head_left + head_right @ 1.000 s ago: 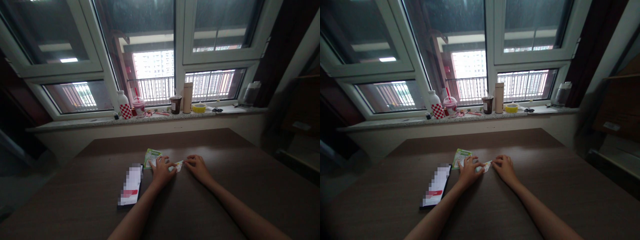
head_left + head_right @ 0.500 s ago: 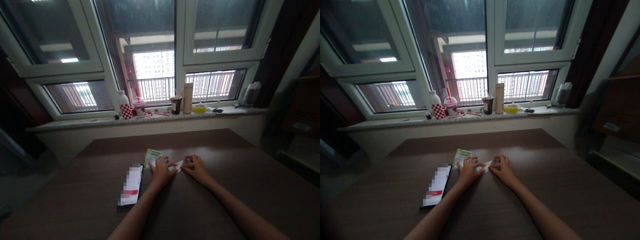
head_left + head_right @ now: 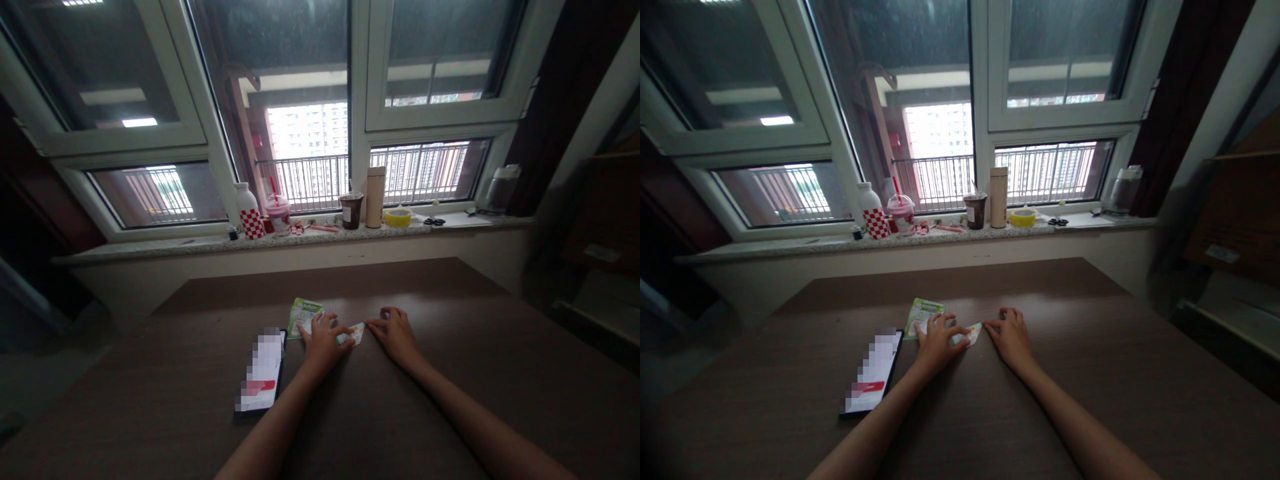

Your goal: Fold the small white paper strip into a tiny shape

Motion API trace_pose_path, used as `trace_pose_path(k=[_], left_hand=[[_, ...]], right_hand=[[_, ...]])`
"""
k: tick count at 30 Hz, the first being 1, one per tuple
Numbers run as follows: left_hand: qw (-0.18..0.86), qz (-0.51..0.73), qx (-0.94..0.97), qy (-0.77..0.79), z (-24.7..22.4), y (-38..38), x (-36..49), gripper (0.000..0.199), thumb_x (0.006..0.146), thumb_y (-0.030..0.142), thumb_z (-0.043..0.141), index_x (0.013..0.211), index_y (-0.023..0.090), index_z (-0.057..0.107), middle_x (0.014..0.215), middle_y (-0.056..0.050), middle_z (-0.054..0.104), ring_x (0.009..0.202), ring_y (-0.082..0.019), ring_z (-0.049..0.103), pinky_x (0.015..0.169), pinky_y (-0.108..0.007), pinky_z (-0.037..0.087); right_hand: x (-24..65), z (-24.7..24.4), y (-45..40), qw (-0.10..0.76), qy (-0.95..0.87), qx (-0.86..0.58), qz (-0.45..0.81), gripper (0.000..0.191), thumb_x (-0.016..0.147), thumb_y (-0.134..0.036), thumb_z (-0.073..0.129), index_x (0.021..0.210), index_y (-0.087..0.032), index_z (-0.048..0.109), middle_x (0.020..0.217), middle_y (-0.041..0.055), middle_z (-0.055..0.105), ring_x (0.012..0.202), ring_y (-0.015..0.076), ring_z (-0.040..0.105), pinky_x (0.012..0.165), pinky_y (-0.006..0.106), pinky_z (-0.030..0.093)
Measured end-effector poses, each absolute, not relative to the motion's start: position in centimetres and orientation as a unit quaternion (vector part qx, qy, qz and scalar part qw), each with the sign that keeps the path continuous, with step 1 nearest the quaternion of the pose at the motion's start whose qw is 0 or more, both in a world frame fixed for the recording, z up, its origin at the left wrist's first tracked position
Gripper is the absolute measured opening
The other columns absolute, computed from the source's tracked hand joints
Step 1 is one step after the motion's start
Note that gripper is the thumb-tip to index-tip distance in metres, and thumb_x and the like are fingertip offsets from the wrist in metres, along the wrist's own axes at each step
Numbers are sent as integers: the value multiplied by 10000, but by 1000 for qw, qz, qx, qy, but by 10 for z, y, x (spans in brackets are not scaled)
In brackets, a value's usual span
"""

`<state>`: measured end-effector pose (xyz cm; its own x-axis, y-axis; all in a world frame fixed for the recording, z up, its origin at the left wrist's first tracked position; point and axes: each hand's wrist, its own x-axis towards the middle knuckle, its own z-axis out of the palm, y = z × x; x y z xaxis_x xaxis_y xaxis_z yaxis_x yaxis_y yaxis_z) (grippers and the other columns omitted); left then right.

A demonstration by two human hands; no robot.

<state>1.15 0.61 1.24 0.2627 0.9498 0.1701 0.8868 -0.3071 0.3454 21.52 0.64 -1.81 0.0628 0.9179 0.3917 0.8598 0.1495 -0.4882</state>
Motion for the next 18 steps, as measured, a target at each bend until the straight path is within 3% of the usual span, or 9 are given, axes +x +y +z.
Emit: trace_pose_path(k=[8,13,18], left_hand=[[77,195,792,574,8,5,11,205,811,516,623,990,465,708,1369,31,526,1358,-338,297,1025,-778,-43],[67,199,797,565,7,5,11,216,832,498,610,1033,492,691,1374,42,524,1352,-329,301,1032,-769,-57],[66,187,804,561,4,7,10,232,848,510,586,1066,539,660,1385,61,514,1354,-325,293,1027,-780,-45]], right_hand=[[215,-18,8,321,-670,-667,49,240,889,-379,554,1023,-336,748,1195,110,530,1169,287,436,1018,417,387],[218,-20,9,359,-668,-650,53,250,875,-336,569,1060,-308,735,1249,102,508,1190,270,437,1038,410,373],[215,-16,5,354,-679,-640,55,166,814,-315,641,915,-306,772,1212,91,549,1161,274,454,999,400,391]])
